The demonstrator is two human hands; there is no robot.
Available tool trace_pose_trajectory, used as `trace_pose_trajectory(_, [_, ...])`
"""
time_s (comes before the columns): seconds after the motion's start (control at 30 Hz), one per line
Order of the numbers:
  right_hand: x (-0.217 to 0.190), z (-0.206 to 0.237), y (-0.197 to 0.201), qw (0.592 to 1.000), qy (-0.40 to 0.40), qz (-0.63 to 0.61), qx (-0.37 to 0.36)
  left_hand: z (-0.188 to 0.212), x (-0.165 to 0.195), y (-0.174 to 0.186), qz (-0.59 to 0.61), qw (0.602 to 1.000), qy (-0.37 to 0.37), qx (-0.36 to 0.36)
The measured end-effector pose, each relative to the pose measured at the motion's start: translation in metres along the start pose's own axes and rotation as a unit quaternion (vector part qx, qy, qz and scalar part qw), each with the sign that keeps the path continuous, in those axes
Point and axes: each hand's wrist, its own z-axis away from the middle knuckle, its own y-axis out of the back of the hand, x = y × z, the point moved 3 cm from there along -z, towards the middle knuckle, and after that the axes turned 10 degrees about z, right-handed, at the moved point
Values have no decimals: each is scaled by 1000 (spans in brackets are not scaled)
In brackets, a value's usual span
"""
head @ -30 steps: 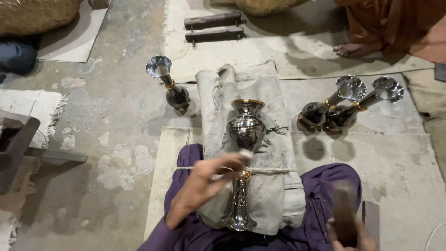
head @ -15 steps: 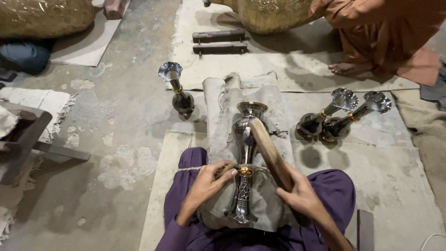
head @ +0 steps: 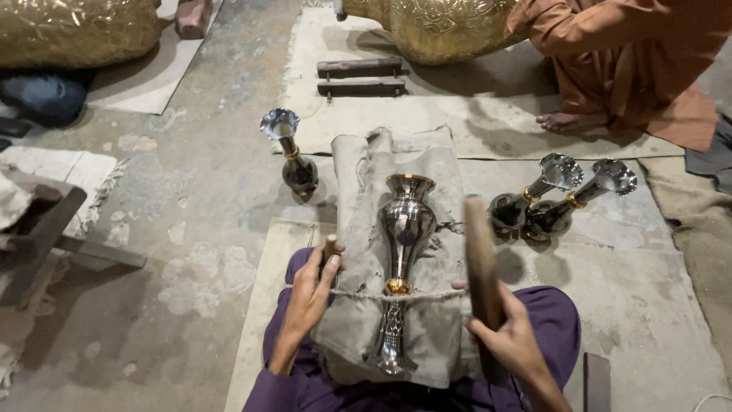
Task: The person sits on the floor with a silver metal vase held upright against a cloth-wrapped form on their lap. They hold a small punch against the vase's gold band with one hand and strike it repeatedly with a wooden mallet in the other hand, working around the band to decorate the vase.
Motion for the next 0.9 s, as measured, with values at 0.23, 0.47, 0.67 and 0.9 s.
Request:
trace_pose_trajectory(0.23, [7, 21, -11, 971, 159, -164, 77, -36, 29, -32, 71, 985, 142, -62])
trace_pose_trajectory(0.47, [63, -1, -34, 987, 7, -152, -52, -46, 61, -57, 137, 971, -47, -191])
trace_pose_trajectory(0.67, [49, 4, 22, 993, -105, 50, 36, -60, 73, -66, 109, 969, -84, -203])
trace_pose_trajectory(0.9, [5, -4, 52, 971, 53, 215, 86, -66, 90, -69, 49, 956, -86, -278])
